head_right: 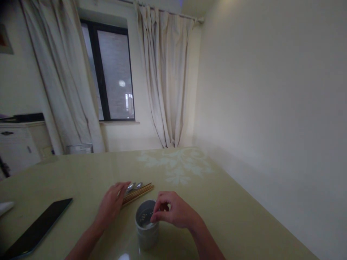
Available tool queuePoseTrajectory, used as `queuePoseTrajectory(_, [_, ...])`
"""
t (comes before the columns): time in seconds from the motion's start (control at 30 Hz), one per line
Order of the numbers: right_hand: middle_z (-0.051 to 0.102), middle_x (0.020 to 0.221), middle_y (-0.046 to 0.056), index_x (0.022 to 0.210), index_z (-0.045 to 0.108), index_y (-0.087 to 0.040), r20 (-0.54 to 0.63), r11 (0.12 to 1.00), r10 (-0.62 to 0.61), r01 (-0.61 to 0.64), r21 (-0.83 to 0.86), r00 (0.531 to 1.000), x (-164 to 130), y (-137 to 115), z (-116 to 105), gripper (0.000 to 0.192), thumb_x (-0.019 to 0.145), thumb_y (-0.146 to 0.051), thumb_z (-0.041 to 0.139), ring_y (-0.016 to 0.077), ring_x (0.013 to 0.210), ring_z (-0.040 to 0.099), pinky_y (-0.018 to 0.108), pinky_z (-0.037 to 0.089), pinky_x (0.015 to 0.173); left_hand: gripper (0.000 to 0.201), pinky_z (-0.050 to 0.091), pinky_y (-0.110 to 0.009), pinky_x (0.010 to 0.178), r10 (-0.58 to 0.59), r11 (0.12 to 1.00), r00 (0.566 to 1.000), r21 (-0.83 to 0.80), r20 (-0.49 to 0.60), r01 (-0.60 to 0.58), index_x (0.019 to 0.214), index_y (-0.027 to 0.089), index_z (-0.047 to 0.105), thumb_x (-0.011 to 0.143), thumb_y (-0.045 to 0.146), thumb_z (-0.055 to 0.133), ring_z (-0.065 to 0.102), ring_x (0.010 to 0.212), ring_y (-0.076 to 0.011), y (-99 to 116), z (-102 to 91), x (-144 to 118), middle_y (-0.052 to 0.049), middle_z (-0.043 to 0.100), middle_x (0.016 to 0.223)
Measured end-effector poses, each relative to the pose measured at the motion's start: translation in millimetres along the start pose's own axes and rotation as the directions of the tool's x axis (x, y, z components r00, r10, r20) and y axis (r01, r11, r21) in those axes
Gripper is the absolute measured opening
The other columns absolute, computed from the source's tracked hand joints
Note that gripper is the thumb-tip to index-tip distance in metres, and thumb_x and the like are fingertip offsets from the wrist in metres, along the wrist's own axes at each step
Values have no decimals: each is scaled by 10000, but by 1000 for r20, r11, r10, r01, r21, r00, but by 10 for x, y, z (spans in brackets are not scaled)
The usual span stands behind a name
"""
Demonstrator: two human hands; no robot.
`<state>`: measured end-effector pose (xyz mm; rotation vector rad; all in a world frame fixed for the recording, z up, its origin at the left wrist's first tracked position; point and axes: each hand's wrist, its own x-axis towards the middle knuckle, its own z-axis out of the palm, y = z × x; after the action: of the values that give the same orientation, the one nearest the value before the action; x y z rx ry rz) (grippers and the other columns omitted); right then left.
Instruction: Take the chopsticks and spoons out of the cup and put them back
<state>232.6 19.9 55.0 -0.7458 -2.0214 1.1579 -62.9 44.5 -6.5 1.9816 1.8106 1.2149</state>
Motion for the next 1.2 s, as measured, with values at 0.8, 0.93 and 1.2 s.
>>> queuePoseTrajectory(0.8, [615,835,-6,866,625,-214,-316,929,76,47,366,946,252,525,292,454,876,-648,761,203,816,657,344,550,807,333,590,-447,963,193,956,979,-235,64,-173,1102,270,795,1002,489,564,720,1082,-280,193,293,-136,-89,781,1153])
queuePoseTrajectory(0.93, [593,807,-8,877,661,-203,-314,974,28,45,222,949,244,558,316,421,928,-618,713,183,778,595,299,494,738,261,564,-434,991,434,886,886,101,163,-453,1184,304,771,1019,305,569,717,1105,-264,194,260,-168,-64,794,1146])
queuePoseTrajectory(1.2, [670,1050,52,1093,680,-226,-412,903,198,-2,429,890,301,643,354,608,795,-748,777,245,889,746,385,599,808,439,547,-384,984,357,861,932,365,65,-355,1276,284,740,975,121,465,714,1087,-242,-67,61,-93,-79,788,1179])
